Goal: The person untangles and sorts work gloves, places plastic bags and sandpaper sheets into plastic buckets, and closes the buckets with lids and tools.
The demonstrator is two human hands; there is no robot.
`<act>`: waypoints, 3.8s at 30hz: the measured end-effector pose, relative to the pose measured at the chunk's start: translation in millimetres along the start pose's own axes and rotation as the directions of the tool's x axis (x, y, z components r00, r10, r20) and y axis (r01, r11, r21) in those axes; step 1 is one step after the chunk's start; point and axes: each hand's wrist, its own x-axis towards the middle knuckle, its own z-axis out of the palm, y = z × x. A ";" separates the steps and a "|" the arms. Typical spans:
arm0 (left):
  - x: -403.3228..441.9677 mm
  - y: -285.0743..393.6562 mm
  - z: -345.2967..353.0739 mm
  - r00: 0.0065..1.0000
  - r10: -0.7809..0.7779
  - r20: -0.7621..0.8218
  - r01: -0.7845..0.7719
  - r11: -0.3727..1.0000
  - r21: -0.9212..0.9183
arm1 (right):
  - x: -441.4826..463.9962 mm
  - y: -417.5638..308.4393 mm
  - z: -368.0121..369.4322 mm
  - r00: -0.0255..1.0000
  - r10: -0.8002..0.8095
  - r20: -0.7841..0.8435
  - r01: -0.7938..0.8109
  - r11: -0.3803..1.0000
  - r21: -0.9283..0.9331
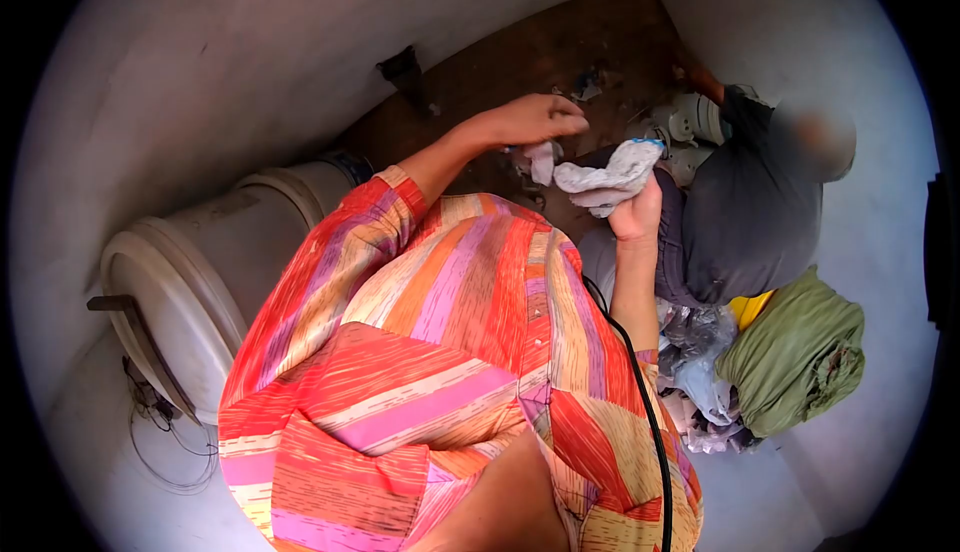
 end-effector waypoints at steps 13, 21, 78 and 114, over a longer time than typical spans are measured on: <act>-12.0 27.9 23.2 0.983 -0.183 -0.001 0.159 0.856 -0.492 | -16.3 7.1 48.1 0.996 0.080 -0.028 -0.083 0.988 -0.133; -4.5 -6.3 22.8 0.973 -0.077 -0.217 0.033 0.979 -0.200 | -15.4 17.3 40.1 0.974 0.219 -0.063 -0.228 0.948 -0.224; -21.0 -90.5 -48.9 0.869 -0.319 -0.378 0.392 0.911 0.132 | -19.5 -17.7 8.8 0.917 -0.188 -0.351 0.062 0.938 -0.342; -16.5 -16.6 -28.5 0.936 -0.352 0.006 0.313 0.826 -0.469 | -16.6 21.7 -15.6 0.939 -0.276 -0.205 0.062 0.722 -0.689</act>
